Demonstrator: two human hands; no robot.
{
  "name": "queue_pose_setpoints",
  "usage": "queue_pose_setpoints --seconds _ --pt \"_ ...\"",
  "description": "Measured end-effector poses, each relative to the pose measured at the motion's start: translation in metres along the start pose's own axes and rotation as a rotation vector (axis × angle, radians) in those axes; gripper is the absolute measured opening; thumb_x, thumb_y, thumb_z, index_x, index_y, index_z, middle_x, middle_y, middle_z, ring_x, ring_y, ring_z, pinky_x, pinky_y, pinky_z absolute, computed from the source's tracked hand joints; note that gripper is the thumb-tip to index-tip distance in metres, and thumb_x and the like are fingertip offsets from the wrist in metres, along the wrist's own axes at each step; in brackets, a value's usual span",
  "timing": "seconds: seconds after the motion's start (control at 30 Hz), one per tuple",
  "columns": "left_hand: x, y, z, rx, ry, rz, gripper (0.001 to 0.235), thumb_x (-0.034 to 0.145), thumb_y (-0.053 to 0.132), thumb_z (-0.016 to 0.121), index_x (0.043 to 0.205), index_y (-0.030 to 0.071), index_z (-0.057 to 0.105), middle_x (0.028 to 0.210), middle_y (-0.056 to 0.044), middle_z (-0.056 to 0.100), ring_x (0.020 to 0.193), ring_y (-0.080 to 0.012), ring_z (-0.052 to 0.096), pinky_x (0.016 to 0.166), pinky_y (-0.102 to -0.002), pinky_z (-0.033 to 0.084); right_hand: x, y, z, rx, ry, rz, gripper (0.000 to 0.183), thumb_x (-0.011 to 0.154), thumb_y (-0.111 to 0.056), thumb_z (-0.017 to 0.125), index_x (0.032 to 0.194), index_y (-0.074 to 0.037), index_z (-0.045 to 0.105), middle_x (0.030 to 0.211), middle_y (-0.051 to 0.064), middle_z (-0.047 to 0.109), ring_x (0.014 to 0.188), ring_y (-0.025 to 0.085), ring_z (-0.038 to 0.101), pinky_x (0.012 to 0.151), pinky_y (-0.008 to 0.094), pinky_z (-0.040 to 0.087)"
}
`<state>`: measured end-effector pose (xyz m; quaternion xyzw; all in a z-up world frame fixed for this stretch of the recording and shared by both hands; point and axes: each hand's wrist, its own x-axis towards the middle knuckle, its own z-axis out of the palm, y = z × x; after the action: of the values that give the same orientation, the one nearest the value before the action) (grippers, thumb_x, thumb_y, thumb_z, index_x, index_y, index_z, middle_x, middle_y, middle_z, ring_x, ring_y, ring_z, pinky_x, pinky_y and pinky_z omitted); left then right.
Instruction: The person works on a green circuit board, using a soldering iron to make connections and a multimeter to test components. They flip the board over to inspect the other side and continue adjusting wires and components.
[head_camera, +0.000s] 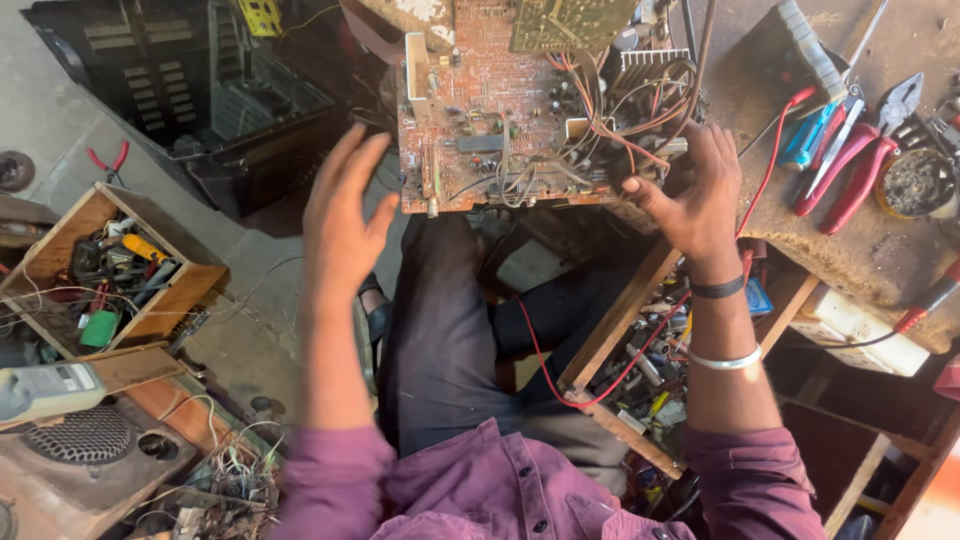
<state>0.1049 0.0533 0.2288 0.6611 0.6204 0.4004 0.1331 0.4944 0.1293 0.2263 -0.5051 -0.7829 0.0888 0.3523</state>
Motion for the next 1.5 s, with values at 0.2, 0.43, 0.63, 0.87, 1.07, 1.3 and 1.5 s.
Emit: queue_pose_setpoints --seconds 0.2,0.43,0.63,0.87,1.07,1.3,1.5 --pt "-0.083 0.021 0.087 0.221 -0.220 -0.203 0.052 0.084 0.029 0.070 0.128 0.003 0.065 0.124 -0.020 0.066 0.113 -0.0364 0.059 0.090 -0.051 0.050 0.001 -0.005 -0.001 0.015 0.013 0.000 0.085 0.087 -0.068 0.080 0.133 0.001 0.063 0.095 0.014 0.056 0.093 0.030 0.055 0.085 0.043 0.045" --pt "-0.096 -0.001 0.122 0.419 -0.528 0.231 0.049 0.077 0.042 0.076 0.108 0.005 0.071 0.113 -0.013 0.070 0.123 -0.0284 0.054 0.096 -0.063 0.034 0.003 -0.020 -0.001 0.263 0.054 0.145 0.101 0.078 -0.069 0.080 0.141 0.004 0.052 0.116 0.013 0.065 0.082 0.026 0.057 0.072 0.035 0.047" --pt "-0.072 -0.017 0.135 0.307 -0.468 0.139 0.028 0.088 0.034 0.074 0.098 0.007 0.073 0.097 -0.008 0.073 0.107 -0.0247 0.060 0.087 -0.047 0.038 -0.004 -0.006 -0.002 0.052 0.035 -0.014 0.080 0.091 -0.062 0.083 0.126 0.007 0.061 0.093 0.013 0.051 0.084 0.028 0.053 0.075 0.040 0.044" --pt "-0.081 -0.009 0.132 0.229 -0.392 0.159 0.024 0.088 0.031 0.075 0.094 0.008 0.073 0.094 -0.009 0.073 0.105 -0.0243 0.063 0.086 -0.046 0.039 -0.008 0.010 0.004 0.055 0.028 0.003 0.075 0.092 -0.062 0.081 0.107 0.007 0.056 0.088 0.013 0.047 0.080 0.028 0.049 0.071 0.041 0.041" --pt "-0.087 0.003 0.135 0.191 -0.334 0.194 0.023 0.086 0.029 0.075 0.091 0.008 0.073 0.092 -0.009 0.074 0.105 -0.0255 0.065 0.086 -0.045 0.039 -0.008 0.010 0.005 0.082 0.028 -0.016 0.075 0.093 -0.061 0.080 0.121 0.006 0.061 0.090 0.012 0.051 0.082 0.026 0.052 0.072 0.040 0.041" --pt "-0.090 0.004 0.128 0.202 -0.328 0.140 0.020 0.088 0.029 0.074 0.090 0.009 0.073 0.091 -0.006 0.075 0.105 -0.0237 0.065 0.085 -0.045 0.039 -0.008 0.007 0.001 0.094 0.021 0.012 0.070 0.092 -0.056 0.084 0.122 0.004 0.064 0.090 0.012 0.052 0.081 0.026 0.052 0.072 0.039 0.041" --pt "-0.088 0.008 0.129 0.293 -0.312 0.133 0.021 0.087 0.029 0.074 0.090 0.009 0.074 0.088 -0.008 0.075 0.102 -0.0247 0.064 0.085 -0.046 0.039 -0.006 0.007 0.000 0.130 0.009 0.015 0.063 0.090 -0.047 0.088 0.115 0.005 0.063 0.089 0.009 0.051 0.081 0.022 0.049 0.072 0.038 0.041"
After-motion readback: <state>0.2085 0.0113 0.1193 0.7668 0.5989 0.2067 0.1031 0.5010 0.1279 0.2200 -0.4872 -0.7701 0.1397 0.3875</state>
